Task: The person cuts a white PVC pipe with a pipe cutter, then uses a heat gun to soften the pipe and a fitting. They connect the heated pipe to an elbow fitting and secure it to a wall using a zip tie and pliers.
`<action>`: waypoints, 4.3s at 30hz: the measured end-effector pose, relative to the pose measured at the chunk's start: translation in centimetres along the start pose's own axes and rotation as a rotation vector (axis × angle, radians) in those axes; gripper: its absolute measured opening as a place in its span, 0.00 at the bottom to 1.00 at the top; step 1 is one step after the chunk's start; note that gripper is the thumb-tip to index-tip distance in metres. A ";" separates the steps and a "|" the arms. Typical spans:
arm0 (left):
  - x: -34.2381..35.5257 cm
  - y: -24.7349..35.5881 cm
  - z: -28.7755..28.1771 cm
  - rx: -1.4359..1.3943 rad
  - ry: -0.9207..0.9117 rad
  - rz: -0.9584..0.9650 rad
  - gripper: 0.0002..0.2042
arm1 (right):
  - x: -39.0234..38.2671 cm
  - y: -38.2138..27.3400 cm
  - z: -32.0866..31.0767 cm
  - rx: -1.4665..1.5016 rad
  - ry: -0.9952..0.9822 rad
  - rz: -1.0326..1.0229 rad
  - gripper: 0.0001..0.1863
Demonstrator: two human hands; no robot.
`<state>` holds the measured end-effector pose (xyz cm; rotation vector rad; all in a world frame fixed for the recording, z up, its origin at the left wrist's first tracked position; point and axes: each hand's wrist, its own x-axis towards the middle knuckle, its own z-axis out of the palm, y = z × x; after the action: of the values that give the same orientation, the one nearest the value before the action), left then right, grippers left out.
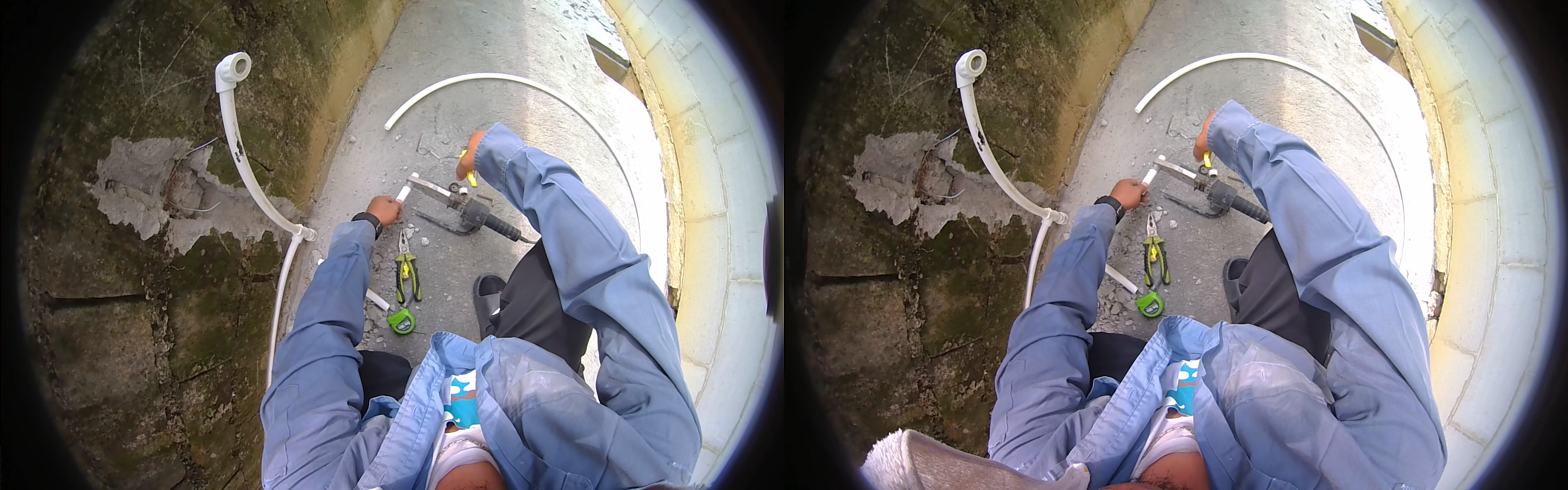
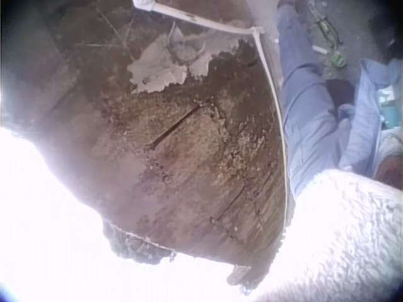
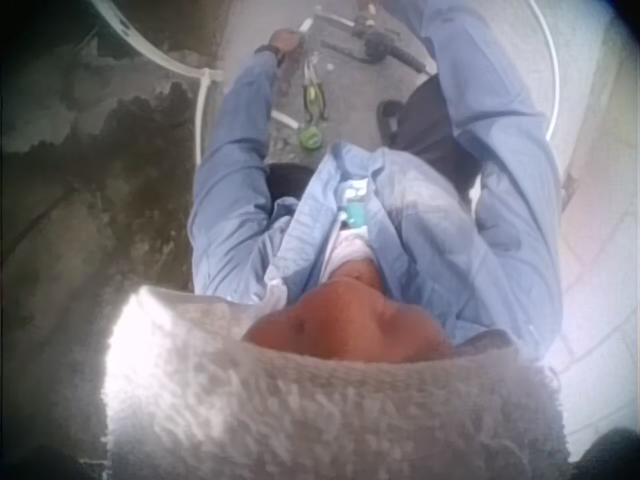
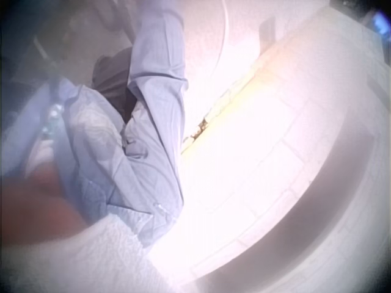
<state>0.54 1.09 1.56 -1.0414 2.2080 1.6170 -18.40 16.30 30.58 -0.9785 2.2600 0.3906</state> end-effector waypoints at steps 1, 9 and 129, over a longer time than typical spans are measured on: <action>0.1 -0.3 0.0 -0.034 -0.006 -0.027 0.15 | -0.1 -0.1 0.0 0.003 0.002 0.001 0.33; -1.2 0.9 0.0 0.057 0.108 0.006 0.14 | 0.1 0.1 0.1 0.013 0.007 -0.015 0.33; -15.5 10.2 -10.1 -0.698 0.597 0.644 0.13 | -7.2 -9.9 -0.7 0.586 0.337 -0.609 0.45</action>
<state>7.59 -0.09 21.47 -1.1381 2.5759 2.8110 -7.69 13.15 35.62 -1.3857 2.0124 -0.7023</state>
